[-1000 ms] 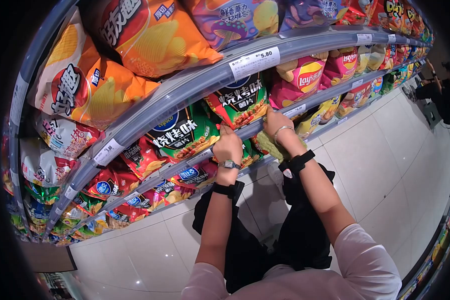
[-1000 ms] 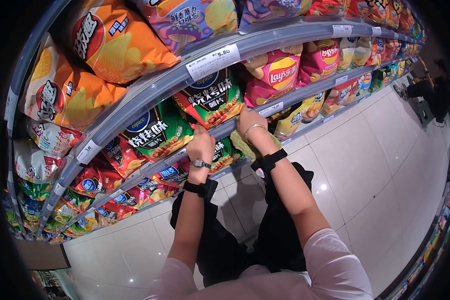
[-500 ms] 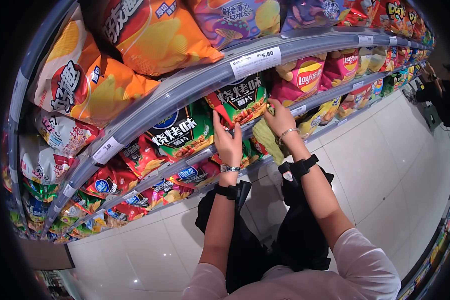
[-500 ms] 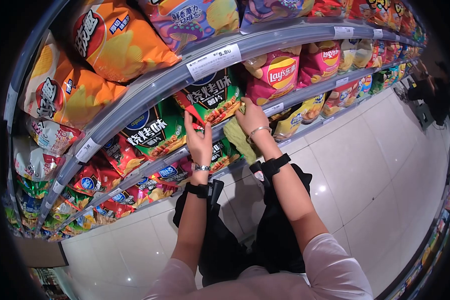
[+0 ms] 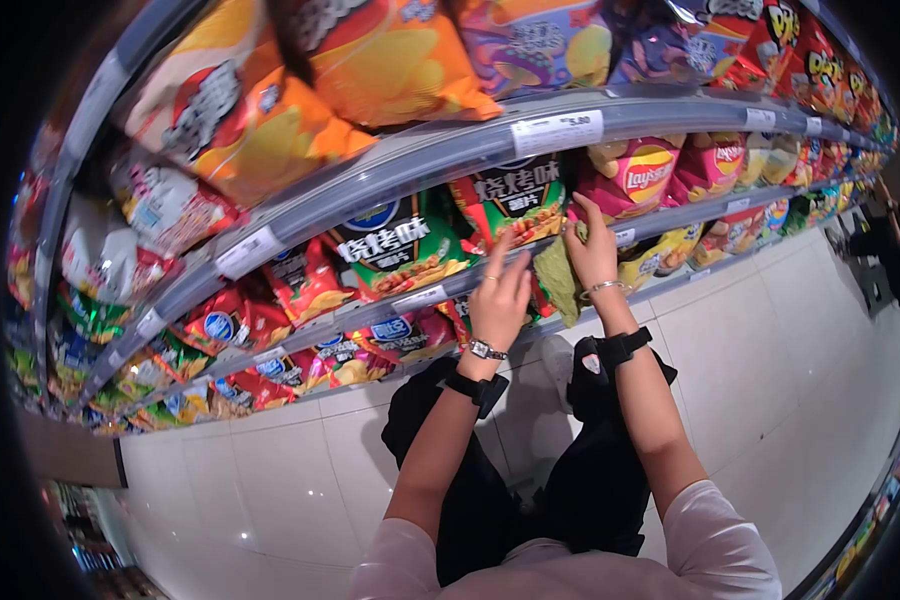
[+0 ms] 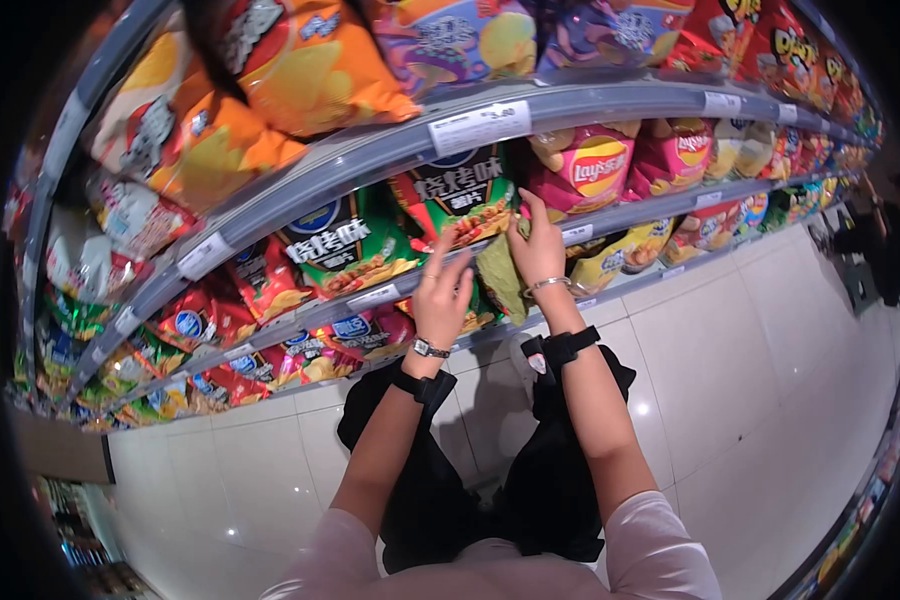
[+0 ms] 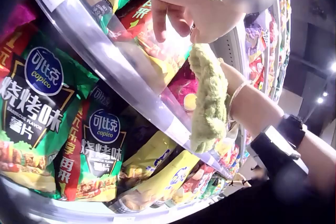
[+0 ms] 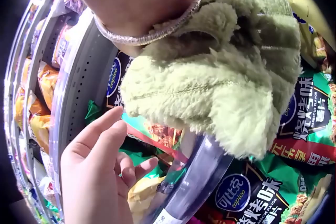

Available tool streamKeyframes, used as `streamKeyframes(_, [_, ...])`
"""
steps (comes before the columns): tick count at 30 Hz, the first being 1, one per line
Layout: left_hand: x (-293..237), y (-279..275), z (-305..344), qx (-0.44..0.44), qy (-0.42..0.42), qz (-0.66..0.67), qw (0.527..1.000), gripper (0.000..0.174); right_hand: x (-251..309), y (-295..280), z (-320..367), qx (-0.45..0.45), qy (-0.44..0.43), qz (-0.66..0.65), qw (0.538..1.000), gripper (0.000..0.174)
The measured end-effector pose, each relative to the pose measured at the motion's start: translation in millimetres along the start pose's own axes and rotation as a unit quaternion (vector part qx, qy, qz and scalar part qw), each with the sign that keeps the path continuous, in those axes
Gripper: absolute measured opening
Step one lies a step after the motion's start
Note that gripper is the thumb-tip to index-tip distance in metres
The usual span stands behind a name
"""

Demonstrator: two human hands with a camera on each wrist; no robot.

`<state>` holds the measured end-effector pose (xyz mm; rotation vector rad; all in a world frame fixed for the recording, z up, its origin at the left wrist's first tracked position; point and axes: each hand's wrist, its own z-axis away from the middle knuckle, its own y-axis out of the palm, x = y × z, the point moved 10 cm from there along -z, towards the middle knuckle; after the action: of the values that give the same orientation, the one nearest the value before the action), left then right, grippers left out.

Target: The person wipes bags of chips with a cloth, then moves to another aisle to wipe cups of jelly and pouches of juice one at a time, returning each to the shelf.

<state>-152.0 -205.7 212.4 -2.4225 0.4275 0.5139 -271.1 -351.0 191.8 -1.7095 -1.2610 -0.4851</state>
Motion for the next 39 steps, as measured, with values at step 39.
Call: streamKeyframes(39, [56.0,-193.5,59.7,0.181,0.088,-0.452,0.869,0.051,23.8,91.3,247.8,0.347,-0.038,-0.006,0.937,0.019])
